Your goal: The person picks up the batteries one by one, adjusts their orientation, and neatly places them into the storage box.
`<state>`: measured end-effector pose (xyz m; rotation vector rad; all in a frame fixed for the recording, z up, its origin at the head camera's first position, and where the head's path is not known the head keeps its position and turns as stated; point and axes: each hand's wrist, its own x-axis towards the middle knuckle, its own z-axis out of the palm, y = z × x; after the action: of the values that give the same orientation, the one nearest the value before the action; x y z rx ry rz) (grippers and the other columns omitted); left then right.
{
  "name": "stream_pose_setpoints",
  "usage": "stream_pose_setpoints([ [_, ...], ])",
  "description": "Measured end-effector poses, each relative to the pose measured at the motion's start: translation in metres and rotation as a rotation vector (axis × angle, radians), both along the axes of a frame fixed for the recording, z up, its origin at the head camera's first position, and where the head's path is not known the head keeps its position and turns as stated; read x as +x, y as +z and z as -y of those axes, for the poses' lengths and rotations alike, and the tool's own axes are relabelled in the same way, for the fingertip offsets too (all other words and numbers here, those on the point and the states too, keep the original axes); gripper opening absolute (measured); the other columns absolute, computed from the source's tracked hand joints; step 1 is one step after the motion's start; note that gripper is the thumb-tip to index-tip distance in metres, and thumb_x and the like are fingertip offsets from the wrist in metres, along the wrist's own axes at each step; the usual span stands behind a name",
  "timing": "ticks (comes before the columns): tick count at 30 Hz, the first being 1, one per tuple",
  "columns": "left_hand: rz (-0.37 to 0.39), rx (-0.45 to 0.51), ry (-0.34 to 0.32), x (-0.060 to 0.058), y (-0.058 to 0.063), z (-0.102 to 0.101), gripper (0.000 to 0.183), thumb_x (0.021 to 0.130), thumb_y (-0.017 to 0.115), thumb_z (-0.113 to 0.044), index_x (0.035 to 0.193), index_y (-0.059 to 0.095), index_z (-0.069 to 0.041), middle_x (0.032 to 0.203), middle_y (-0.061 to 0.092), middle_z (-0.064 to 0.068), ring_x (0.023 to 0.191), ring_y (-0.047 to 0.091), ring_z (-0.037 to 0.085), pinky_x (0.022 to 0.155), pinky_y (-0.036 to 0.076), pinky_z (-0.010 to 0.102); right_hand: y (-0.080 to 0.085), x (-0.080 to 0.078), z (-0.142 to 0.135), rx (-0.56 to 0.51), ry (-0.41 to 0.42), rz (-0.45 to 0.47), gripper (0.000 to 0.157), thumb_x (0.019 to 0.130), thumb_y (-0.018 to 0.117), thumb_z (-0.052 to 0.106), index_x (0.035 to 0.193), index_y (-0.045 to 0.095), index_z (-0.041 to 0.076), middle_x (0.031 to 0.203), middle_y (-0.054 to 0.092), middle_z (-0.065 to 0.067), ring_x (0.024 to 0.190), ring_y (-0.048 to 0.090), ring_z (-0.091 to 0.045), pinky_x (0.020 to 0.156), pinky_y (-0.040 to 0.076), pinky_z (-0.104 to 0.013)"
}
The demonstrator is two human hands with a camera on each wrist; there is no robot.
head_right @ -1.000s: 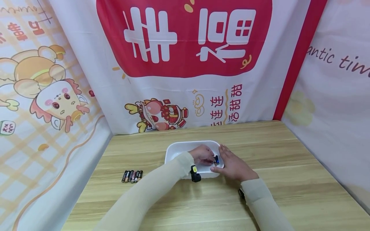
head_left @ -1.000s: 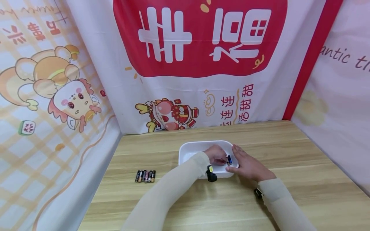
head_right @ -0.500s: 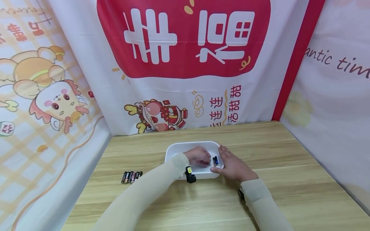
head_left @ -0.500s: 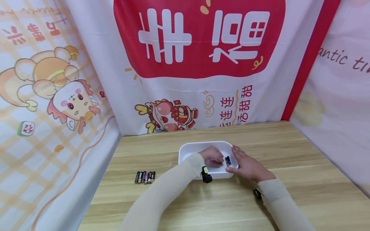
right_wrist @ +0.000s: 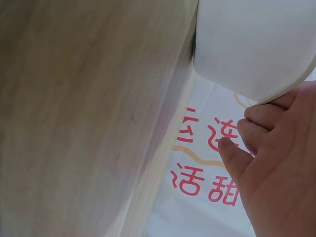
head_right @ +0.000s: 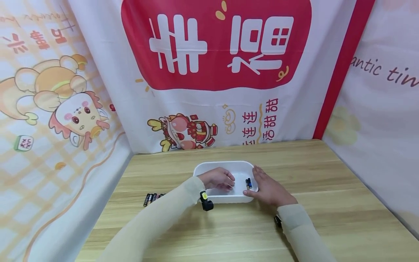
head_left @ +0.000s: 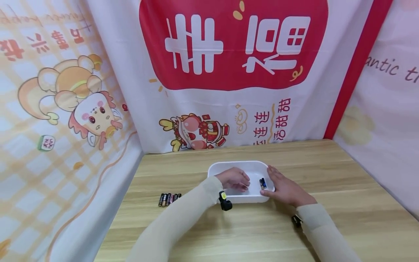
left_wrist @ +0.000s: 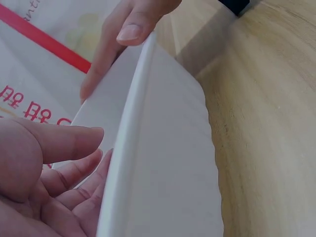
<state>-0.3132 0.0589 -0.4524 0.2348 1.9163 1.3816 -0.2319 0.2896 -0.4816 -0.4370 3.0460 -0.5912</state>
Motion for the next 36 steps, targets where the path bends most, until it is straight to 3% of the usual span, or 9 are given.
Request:
stream_pose_setpoints([
  [5, 0.020, 0.032, 0.047, -0.001, 0.001, 0.015, 0.019, 0.087, 0.067, 0.004, 0.106, 0.063, 0.004, 0.100, 0.067, 0.023, 0.071, 0.067, 0.021, 0.069, 0.060, 0.033, -0.001, -0.001, 0.000, 0.005, 0.000, 0.021, 0.106, 0.084, 0.055, 0.070, 0.155, 0.012, 0.005, 0.162, 0.008, -0.013, 0.145, 0.011, -0.036, 0.112, 0.022, -0.059],
  [13, 0.036, 0.119, 0.096, -0.004, 0.012, 0.037, 0.036, 0.088, 0.066, 0.003, 0.122, 0.056, 0.010, 0.103, 0.066, 0.023, 0.076, 0.068, 0.021, 0.071, 0.060, 0.033, -0.003, 0.002, 0.001, 0.006, 0.000, 0.018, 0.106, 0.084, 0.054, 0.071, 0.155, 0.012, 0.004, 0.161, 0.009, -0.014, 0.145, 0.011, -0.037, 0.112, 0.022, -0.059],
  [21, 0.010, 0.094, 0.117, -0.013, 0.023, 0.059, 0.040, 0.090, 0.066, 0.000, 0.127, 0.054, 0.009, 0.115, 0.062, 0.026, 0.082, 0.068, 0.024, 0.074, 0.060, 0.034, -0.003, -0.001, -0.001, 0.004, 0.005, 0.001, 0.105, 0.085, 0.055, 0.070, 0.155, 0.011, 0.005, 0.162, 0.008, -0.012, 0.146, 0.010, -0.035, 0.114, 0.021, -0.056],
  [36, 0.010, 0.101, 0.136, -0.006, 0.031, 0.094, 0.041, 0.091, 0.064, 0.000, 0.129, 0.051, 0.009, 0.120, 0.059, 0.029, 0.086, 0.068, 0.025, 0.078, 0.059, 0.036, 0.000, 0.001, 0.000, 0.006, 0.017, 0.006, 0.106, 0.086, 0.054, 0.070, 0.155, 0.011, 0.003, 0.162, 0.008, -0.013, 0.145, 0.010, -0.036, 0.113, 0.021, -0.057],
])
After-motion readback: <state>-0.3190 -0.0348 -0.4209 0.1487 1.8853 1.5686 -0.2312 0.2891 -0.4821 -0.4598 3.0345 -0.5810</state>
